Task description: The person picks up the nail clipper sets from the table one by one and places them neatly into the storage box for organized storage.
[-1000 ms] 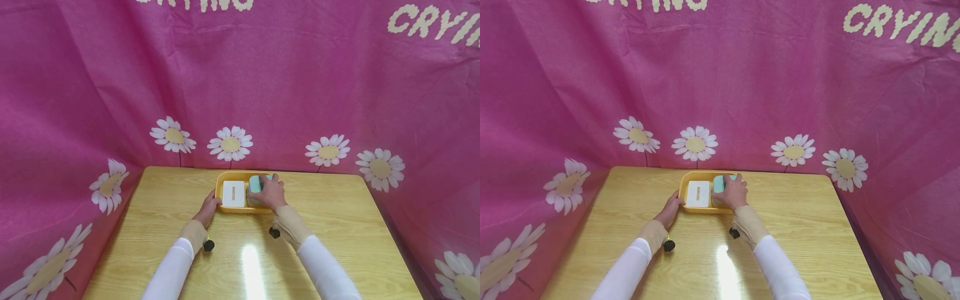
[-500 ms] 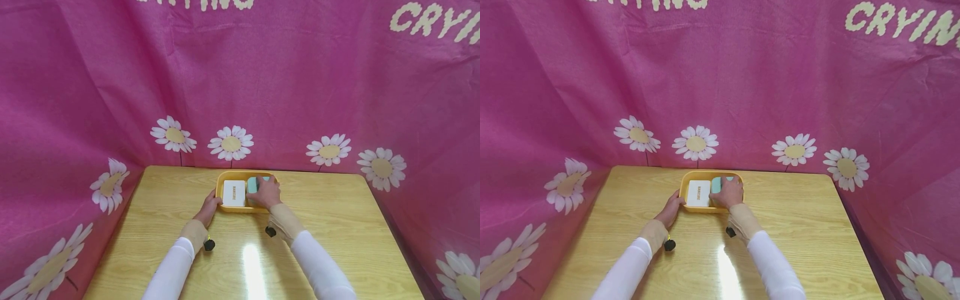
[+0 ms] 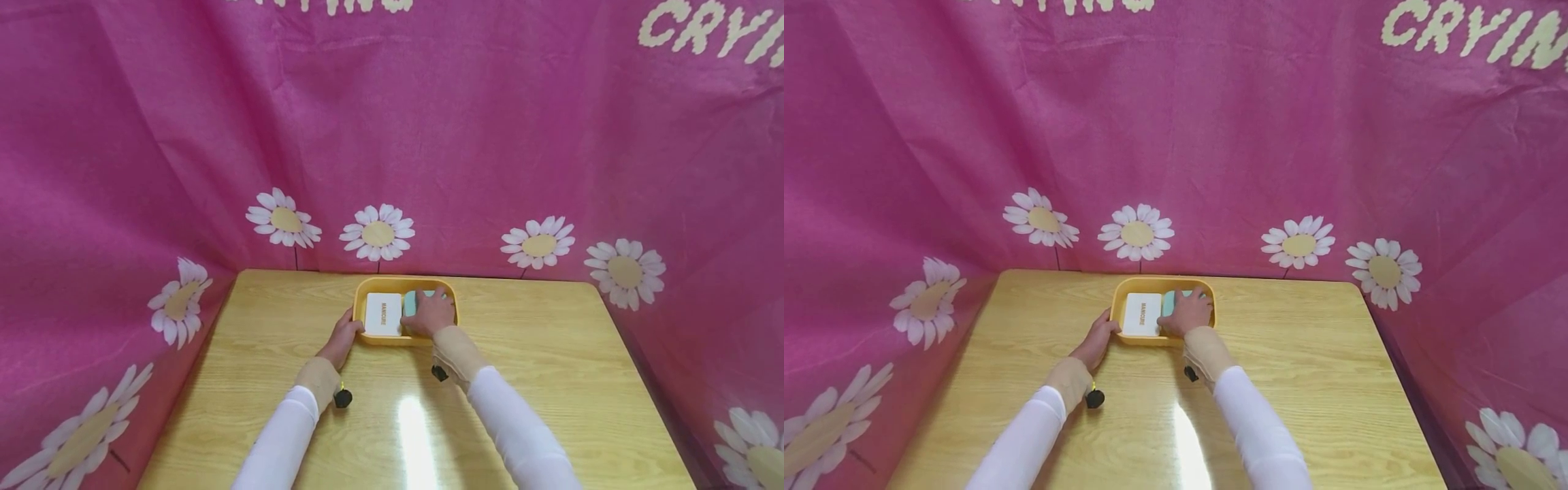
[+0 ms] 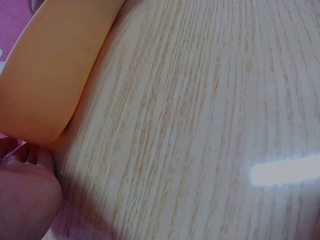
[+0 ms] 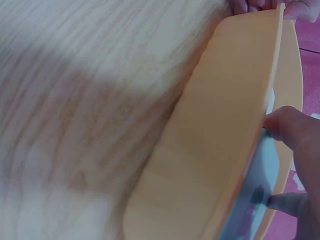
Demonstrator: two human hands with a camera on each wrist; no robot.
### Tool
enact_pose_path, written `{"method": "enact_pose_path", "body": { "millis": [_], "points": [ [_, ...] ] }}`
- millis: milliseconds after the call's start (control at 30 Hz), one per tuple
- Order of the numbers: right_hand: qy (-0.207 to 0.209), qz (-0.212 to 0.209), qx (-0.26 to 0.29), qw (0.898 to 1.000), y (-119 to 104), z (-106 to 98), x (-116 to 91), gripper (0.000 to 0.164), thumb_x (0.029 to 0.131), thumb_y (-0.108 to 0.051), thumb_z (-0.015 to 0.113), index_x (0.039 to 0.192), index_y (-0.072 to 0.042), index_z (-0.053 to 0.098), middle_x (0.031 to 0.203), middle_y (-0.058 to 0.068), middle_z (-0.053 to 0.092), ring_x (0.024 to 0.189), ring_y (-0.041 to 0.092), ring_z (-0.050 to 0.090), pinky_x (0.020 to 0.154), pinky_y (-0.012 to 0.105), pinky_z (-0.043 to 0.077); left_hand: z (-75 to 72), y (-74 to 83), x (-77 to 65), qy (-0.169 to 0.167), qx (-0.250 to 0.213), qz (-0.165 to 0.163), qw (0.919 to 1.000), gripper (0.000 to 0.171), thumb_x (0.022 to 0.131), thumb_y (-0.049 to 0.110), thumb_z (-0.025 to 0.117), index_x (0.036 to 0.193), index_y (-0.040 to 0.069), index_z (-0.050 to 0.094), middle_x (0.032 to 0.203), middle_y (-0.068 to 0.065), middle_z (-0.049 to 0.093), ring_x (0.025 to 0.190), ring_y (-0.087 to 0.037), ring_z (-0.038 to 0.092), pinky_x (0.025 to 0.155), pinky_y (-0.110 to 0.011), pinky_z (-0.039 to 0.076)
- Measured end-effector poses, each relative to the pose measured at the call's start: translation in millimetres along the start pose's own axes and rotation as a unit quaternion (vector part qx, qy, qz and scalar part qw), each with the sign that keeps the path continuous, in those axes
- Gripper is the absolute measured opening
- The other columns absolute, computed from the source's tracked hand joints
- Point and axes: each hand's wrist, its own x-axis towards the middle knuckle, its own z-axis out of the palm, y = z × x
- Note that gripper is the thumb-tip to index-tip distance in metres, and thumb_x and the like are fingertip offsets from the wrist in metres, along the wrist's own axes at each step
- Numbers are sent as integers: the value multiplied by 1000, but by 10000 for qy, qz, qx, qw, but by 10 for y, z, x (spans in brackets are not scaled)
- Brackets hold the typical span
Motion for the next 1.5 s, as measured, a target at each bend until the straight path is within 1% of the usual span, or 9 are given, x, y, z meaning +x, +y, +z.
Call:
{"method": "enact_pose_path", "body": {
  "millis": [100,200,433,567,700,800,1000,1300,1500],
  "points": [
    [-131,-30,-193,9997,-17,-22,7,86,82,-56,75,153,-15,50,140,34,42,124,52,49,100,57,48,-4,11,2,-19,-27,-3,10000,88,78,4,48,164,4,31,166,-15,36,148,-28,32,120,-43,24],
    [-207,-58,-157,9996,-16,-36,10,87,83,-56,76,156,-15,48,143,34,41,127,51,47,102,57,47,-7,14,4,-16,-33,21,10000,88,78,4,48,164,4,31,167,-15,36,148,-28,32,120,-43,23],
    [-104,-265,-239,9993,50,-37,26,87,85,-57,77,153,-9,50,141,39,43,128,51,47,102,55,49,4,12,-4,61,12,57,10000,86,78,4,49,163,4,34,164,-16,40,147,-29,34,119,-43,25],
    [-69,-222,-291,9993,77,-45,18,86,85,-56,77,151,-7,51,140,38,44,127,51,47,100,55,50,38,16,-19,45,-6,109,9999,84,79,4,49,162,2,36,163,-18,41,145,-30,36,117,-42,27],
    [-22,-213,-249,9995,76,-61,4,84,85,-55,78,149,-7,53,140,37,45,127,51,47,99,55,51,48,172,-145,-71,37,143,9999,82,80,1,48,161,-4,33,164,-23,37,147,-34,34,118,-44,27],
    [-5,-245,-213,9995,73,-48,5,84,85,-56,79,149,-8,53,140,37,45,127,51,47,99,55,51,24,202,-162,-162,45,92,9998,82,81,-2,47,162,-6,30,166,-25,34,149,-37,32,119,-46,26],
    [23,-257,-235,9994,55,-25,5,86,84,-57,80,151,-9,53,140,38,44,128,52,47,98,55,52,1,0,-20,-96,-24,178,9998,83,81,0,46,163,-3,29,167,-22,34,150,-34,31,120,-46,23],
    [3,-280,-230,9993,52,-50,-25,89,84,-58,79,154,-9,51,141,38,44,128,51,46,100,54,50,38,2,-48,102,34,260,9996,83,79,3,46,161,-1,34,163,-20,41,146,-30,35,119,-44,25],
    [-21,-309,-223,9993,71,-30,-6,90,85,-59,78,156,-11,49,142,39,42,129,52,45,101,54,50,29,-18,-37,118,33,267,9996,84,78,3,47,161,0,35,164,-19,40,146,-28,35,119,-42,26]
  ]
}}
